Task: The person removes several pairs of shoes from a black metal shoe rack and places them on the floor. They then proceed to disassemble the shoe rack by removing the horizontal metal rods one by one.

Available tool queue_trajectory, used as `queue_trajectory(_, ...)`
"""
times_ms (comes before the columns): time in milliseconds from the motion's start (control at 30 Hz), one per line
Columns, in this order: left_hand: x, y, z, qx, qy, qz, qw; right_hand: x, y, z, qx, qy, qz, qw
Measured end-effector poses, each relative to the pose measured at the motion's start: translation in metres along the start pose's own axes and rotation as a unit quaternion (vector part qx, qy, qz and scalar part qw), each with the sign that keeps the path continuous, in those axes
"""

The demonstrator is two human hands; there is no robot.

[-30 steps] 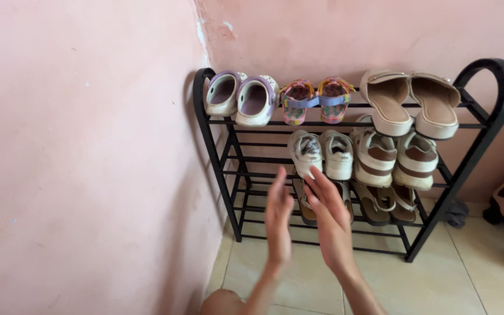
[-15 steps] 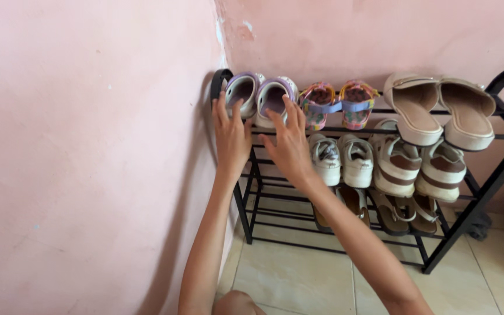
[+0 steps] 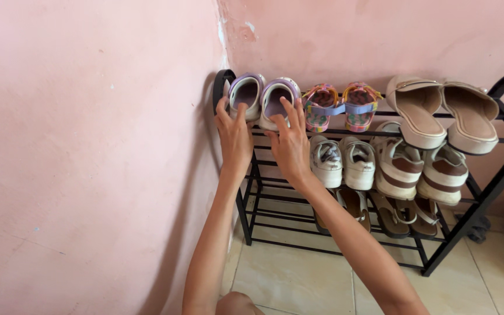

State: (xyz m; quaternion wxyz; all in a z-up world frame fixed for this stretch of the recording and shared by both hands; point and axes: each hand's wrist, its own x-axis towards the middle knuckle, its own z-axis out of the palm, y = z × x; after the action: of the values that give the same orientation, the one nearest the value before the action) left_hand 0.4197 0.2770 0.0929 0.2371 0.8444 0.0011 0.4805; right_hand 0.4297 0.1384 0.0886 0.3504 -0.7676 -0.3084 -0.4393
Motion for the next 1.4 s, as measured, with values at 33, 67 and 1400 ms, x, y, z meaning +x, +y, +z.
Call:
queue_trajectory(33, -0.002, 0.0, 0.001, -0.017, 0.0, -0.004, 1.0, -0.001, 0.0, -0.002, 0.001, -0.003, 0.003, 1.0)
queue_trajectory(67, -0.005, 0.0, 0.002, -0.038, 0.001, -0.002, 0.999, -0.002, 0.001, -0.004, 0.002, -0.007, 0.005, 1.0)
queue_trajectory(1400, -0.074, 0.101, -0.031, -0.433, 0.093, -0.033, 0.896, 0.07, -0.013, -0.08, -0.025, 0.014, 0.081, 0.996)
